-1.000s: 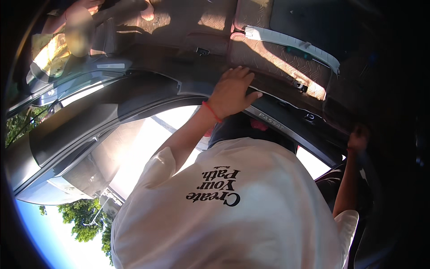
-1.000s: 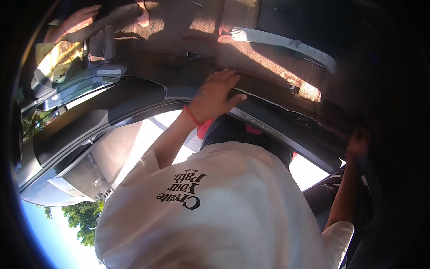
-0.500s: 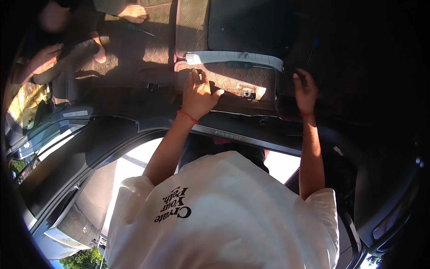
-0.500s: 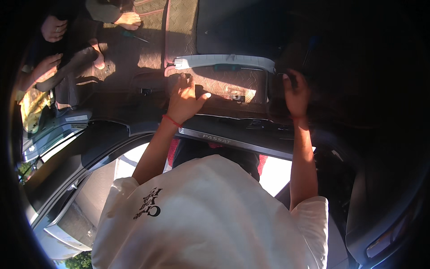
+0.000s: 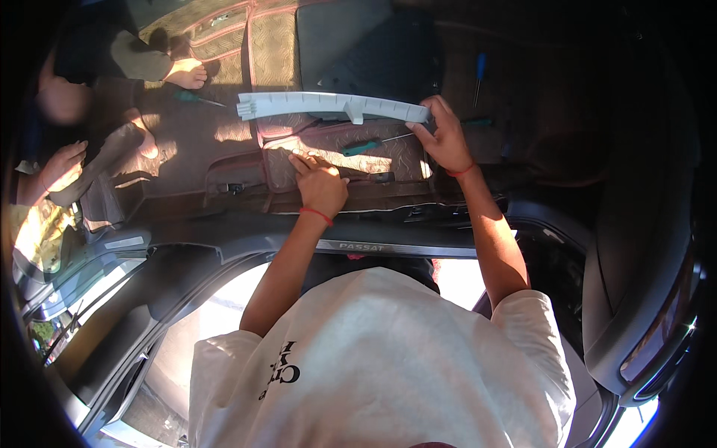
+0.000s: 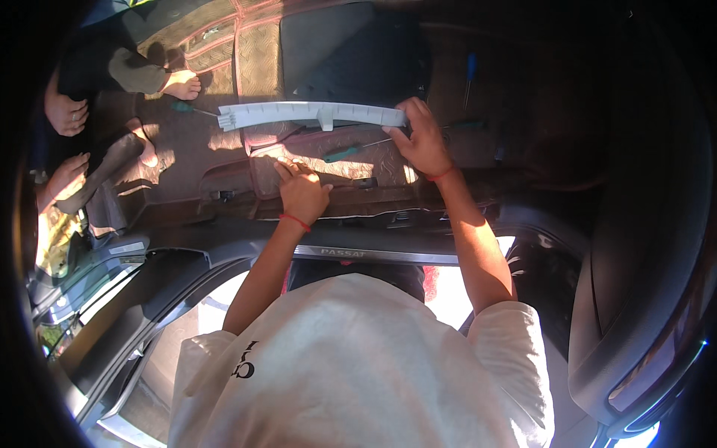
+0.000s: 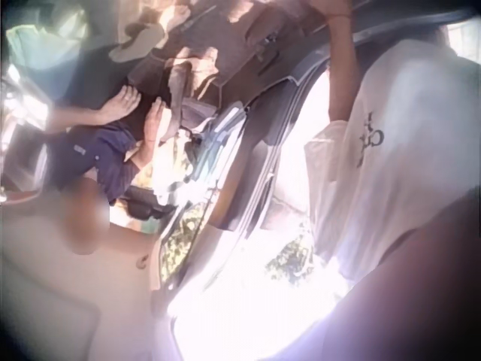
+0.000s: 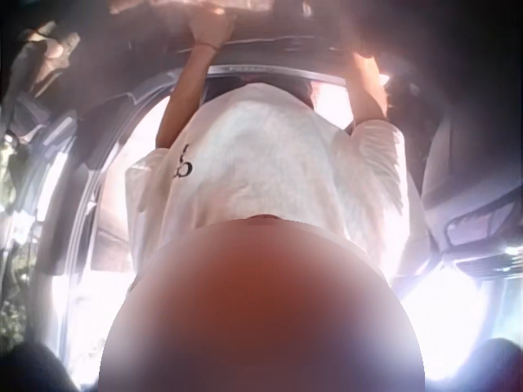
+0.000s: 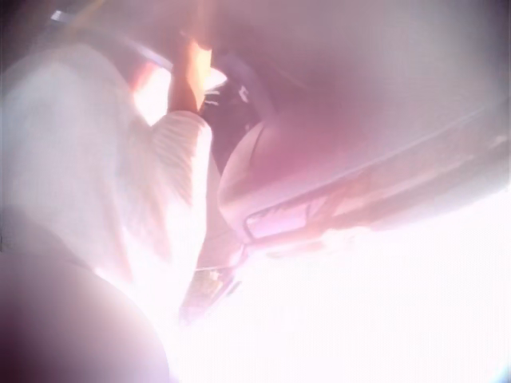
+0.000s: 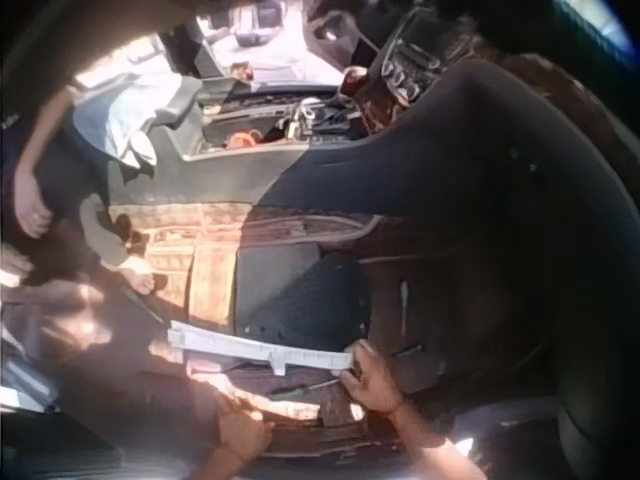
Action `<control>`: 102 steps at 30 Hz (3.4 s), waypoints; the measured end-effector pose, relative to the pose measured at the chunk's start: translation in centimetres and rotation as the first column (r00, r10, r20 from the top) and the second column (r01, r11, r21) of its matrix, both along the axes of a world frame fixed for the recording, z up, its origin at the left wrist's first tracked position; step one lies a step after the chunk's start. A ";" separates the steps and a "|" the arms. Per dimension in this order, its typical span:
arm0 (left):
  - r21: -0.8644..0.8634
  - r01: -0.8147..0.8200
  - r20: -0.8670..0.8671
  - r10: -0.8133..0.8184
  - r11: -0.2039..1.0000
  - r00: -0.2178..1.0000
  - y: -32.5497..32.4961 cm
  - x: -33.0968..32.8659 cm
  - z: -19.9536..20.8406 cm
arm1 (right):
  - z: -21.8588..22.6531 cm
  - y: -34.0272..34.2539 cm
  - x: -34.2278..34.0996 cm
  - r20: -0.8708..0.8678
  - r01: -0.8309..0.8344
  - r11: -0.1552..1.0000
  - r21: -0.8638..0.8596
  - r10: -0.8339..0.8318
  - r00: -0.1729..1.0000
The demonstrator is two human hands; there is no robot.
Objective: The person installs a long plastic trim piece along the top edge of a car door frame. They align the trim, press it into place, and use a green-handled screwdriver to secure or adjust the fitment along the length of the door.
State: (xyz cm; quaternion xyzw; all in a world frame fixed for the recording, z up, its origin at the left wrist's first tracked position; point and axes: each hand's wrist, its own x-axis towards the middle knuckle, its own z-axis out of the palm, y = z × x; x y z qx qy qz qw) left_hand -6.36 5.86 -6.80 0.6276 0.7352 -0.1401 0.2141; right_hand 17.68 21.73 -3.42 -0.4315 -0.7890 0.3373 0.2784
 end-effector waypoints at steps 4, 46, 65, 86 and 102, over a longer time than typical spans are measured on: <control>0.114 -0.013 -0.022 0.016 0.993 1.000 -0.7 0.0 0.1 | -0.5 3.3 4.4 -0.004 0.195 0.980 -0.033 -0.195 0.981; 0.205 0.024 0.442 -0.114 0.979 0.890 -4.2 -3.4 7.2 | 3.5 -5.3 5.4 -0.113 -0.302 0.507 -0.807 0.371 0.922; 0.432 -0.073 0.457 -0.149 0.899 0.877 -8.2 -7.1 10.7 | 0.4 -7.3 6.2 -0.123 -0.369 0.531 -0.763 0.442 0.889; -0.025 0.156 -0.035 -0.157 0.987 0.987 -12.5 -20.0 18.8 | 2.0 -12.1 8.2 0.497 -0.303 0.943 -0.141 0.332 0.802; 0.008 0.325 -0.205 -0.317 0.946 0.926 -14.8 -18.0 16.1 | 3.5 -15.5 8.1 0.325 -0.328 0.913 -0.243 0.395 0.859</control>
